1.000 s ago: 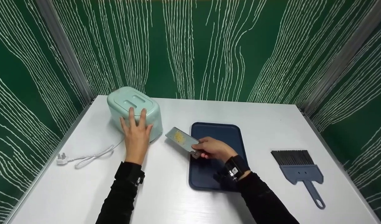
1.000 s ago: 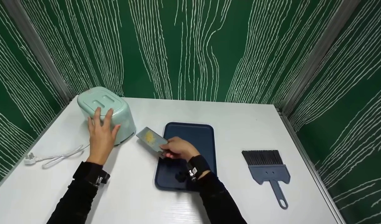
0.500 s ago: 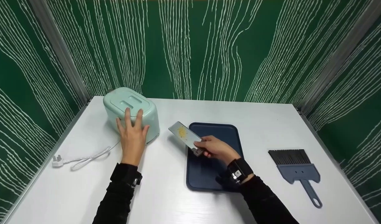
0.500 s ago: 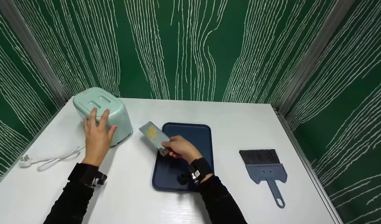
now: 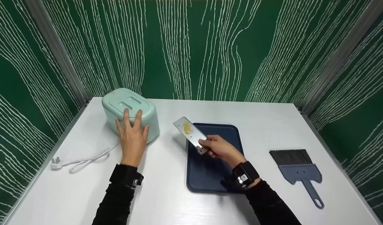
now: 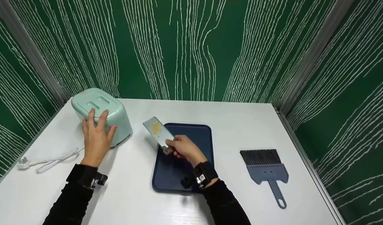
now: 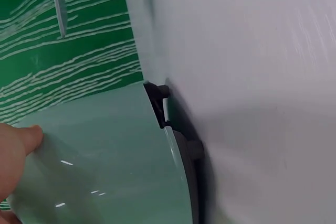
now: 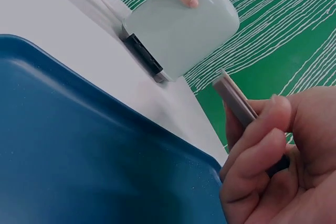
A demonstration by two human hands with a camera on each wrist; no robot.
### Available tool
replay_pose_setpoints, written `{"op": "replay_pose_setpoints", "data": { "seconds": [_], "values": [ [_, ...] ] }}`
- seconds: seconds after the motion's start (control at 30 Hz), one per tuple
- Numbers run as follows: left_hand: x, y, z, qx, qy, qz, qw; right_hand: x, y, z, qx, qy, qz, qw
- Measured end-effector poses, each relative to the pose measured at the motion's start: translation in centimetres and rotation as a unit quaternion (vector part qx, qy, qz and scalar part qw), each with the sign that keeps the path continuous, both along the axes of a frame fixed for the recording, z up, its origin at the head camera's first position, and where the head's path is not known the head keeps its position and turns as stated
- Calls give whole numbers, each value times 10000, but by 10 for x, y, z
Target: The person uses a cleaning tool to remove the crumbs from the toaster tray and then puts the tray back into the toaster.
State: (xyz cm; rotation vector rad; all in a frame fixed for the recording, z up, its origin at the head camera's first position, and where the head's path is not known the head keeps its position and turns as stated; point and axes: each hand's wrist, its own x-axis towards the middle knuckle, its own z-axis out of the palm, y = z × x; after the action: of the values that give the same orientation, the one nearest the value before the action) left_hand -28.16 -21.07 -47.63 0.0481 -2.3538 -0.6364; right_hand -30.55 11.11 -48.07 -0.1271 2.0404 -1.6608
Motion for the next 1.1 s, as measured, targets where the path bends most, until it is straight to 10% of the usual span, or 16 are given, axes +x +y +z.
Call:
{"op": "replay_pose_setpoints", "data": {
  "seconds": [0.73,1.1],
  "values": [
    [12,37,6,-382,103,220,9990,24,12,17,-255,736,-445,9960],
    [23,79,21,107,288,-642,9975,36,14,29,-390,906,-646,9930]
  ]
}}
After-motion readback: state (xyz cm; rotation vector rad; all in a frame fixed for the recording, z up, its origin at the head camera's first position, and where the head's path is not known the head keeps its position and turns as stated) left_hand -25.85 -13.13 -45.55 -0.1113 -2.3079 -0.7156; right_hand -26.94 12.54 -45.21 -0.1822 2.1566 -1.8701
